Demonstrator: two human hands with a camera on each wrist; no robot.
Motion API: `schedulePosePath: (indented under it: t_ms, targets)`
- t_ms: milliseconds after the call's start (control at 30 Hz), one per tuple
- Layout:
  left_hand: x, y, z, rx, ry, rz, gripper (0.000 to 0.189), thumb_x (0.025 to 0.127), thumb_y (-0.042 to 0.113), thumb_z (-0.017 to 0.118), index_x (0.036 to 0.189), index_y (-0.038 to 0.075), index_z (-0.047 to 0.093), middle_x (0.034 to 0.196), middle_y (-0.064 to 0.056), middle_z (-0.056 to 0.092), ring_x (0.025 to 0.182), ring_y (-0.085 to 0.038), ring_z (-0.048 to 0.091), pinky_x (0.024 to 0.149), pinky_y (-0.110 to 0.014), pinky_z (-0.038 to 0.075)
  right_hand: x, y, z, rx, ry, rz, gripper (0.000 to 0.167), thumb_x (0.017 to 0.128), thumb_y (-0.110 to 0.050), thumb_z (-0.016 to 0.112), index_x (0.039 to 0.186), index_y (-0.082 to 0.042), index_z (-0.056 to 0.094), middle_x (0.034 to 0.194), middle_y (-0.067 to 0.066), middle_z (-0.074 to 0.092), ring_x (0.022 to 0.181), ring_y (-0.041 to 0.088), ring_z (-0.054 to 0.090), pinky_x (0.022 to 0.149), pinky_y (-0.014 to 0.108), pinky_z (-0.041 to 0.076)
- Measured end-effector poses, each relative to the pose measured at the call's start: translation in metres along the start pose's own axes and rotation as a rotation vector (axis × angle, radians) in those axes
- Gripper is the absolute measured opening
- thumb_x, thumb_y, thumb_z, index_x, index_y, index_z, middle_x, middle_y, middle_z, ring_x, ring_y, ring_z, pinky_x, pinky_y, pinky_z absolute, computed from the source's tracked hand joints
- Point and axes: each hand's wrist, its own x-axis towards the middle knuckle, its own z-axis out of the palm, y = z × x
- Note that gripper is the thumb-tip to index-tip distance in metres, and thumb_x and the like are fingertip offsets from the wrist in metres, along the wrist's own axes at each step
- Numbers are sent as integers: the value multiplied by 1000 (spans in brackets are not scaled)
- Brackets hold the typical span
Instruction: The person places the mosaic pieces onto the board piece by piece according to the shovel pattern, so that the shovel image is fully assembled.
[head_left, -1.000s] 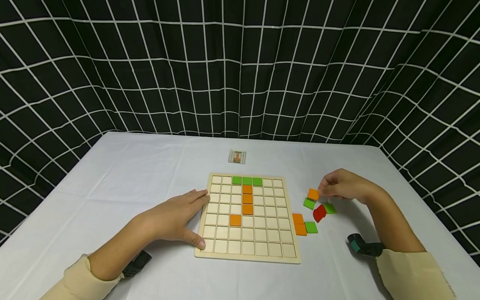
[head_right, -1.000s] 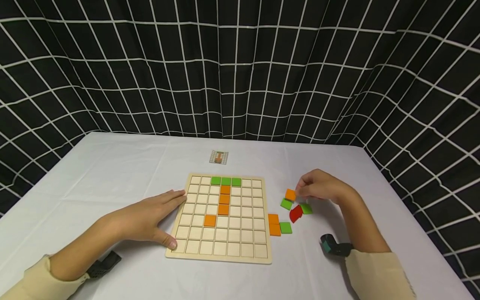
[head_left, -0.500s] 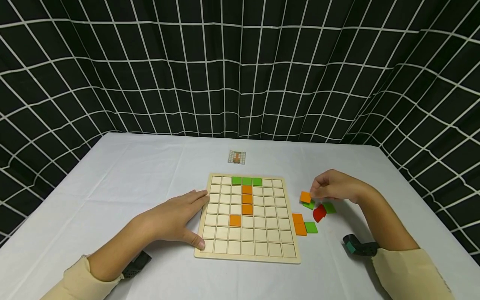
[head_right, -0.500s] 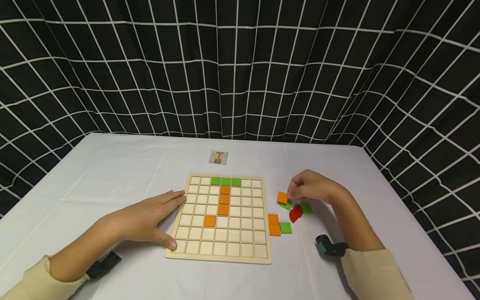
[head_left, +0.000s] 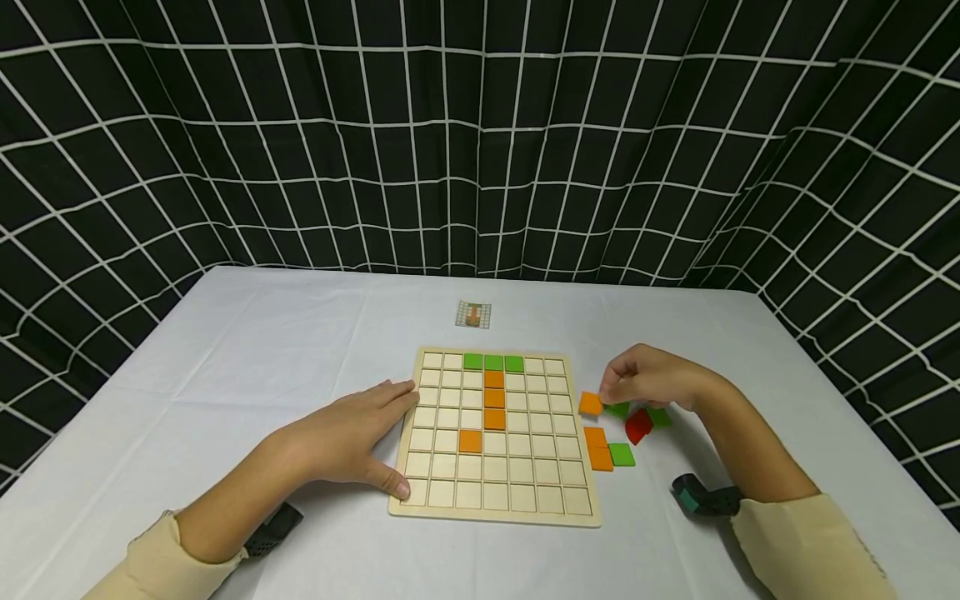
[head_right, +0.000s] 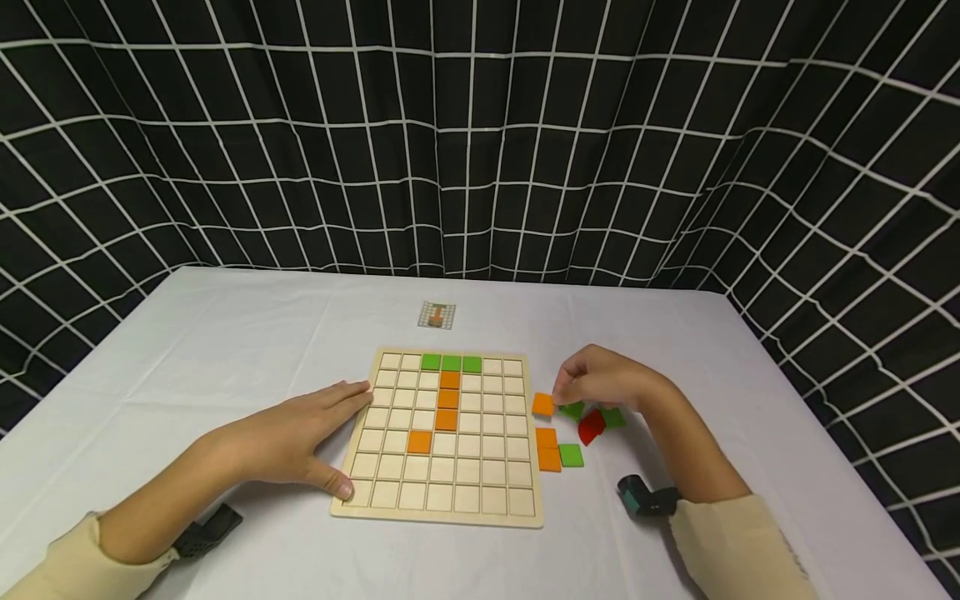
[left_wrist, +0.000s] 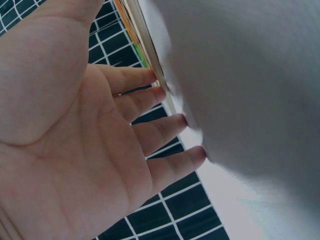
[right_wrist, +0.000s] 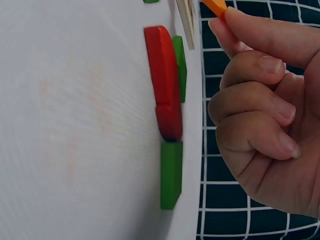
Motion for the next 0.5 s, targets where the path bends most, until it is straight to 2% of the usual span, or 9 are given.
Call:
schedulePosePath:
  t_ms: [367,500]
  targets:
    - [0,0,1,3,0,1,122,67,73,75,156,1,31,162,-15,25,147,-40,23,116,-55,25,5,-11,17,44,-32,-33,8,87,-11,69,88,-4,72,62,1,46,47,14,31,45,22,23]
    - [0,0,0,1,1,0,123,67,74,74,156,1,31,163,-15,25,147,-41,23,116,-55,25,4,-18,25,56,-38,-49,7,86,-10,71,86,-3,72,66,2,53,46,13,29,45,22,22]
